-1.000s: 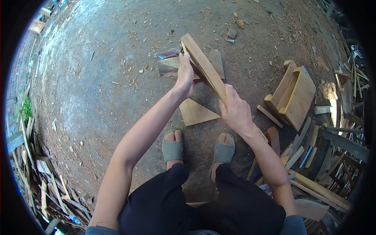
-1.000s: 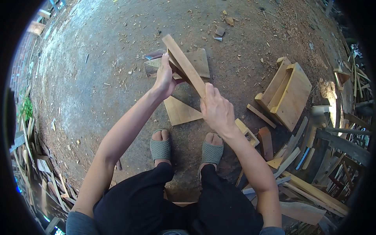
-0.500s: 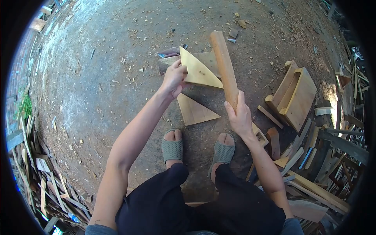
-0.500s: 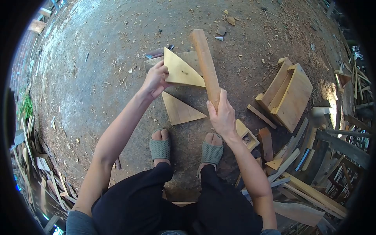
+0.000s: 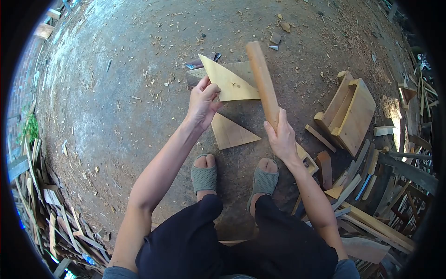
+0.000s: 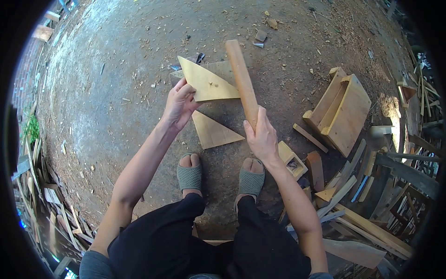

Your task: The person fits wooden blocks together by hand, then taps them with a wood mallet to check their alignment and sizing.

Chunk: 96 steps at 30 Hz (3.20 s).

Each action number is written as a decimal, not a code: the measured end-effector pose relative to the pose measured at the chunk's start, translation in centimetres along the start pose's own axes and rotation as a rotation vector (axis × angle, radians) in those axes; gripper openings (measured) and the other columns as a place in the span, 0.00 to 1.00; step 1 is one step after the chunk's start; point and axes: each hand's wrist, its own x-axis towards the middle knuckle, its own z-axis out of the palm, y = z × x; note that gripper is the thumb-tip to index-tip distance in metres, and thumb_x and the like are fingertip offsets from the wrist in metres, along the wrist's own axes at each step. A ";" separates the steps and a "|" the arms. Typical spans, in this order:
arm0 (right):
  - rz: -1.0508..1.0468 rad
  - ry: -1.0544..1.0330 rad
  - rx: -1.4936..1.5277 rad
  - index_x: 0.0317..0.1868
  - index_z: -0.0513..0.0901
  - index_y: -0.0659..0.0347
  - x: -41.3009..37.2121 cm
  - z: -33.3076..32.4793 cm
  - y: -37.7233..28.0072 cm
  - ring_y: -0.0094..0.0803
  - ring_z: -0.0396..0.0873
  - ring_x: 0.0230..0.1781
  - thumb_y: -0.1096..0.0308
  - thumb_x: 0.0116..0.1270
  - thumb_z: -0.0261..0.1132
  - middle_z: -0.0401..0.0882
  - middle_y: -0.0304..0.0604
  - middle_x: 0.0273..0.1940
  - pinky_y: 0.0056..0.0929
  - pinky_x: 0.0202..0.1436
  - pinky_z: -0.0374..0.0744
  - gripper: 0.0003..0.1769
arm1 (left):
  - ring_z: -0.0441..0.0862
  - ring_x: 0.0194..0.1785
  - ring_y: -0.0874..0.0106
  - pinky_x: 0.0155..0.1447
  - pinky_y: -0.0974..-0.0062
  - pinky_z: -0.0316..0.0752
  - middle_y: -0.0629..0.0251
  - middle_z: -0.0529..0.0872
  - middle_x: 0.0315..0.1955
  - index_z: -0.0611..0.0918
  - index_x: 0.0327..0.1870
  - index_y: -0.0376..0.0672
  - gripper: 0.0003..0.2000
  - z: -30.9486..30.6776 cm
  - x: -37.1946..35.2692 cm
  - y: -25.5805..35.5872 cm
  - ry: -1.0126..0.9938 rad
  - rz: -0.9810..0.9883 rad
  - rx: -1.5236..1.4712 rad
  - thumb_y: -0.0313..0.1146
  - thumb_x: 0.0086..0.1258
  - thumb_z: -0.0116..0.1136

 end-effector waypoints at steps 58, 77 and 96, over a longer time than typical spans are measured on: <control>-0.163 -0.064 -0.189 0.66 0.64 0.62 1.1 -1.1 -1.9 0.64 0.82 0.44 0.67 0.70 0.63 0.79 0.62 0.51 0.55 0.42 0.82 0.28 | 0.81 0.60 0.69 0.63 0.68 0.78 0.54 0.81 0.61 0.68 0.74 0.37 0.30 0.6 3.9 0.2 -0.018 0.321 0.668 0.38 0.74 0.63; -0.151 0.127 -0.036 0.67 0.62 0.68 -1.1 0.1 -2.0 0.65 0.83 0.43 0.65 0.72 0.61 0.79 0.68 0.50 0.53 0.44 0.83 0.29 | 0.88 0.48 0.70 0.50 0.77 0.87 0.56 0.82 0.59 0.73 0.72 0.47 0.26 0.6 3.8 0.0 -0.001 0.496 0.860 0.32 0.74 0.64; -0.090 -0.018 -0.172 0.65 0.62 0.68 -0.3 0.6 -1.5 0.65 0.82 0.43 0.67 0.71 0.62 0.77 0.67 0.50 0.54 0.42 0.82 0.27 | 0.90 0.45 0.71 0.48 0.77 0.87 0.59 0.89 0.47 0.83 0.59 0.37 0.22 1.0 4.1 0.3 0.026 0.594 0.817 0.30 0.65 0.72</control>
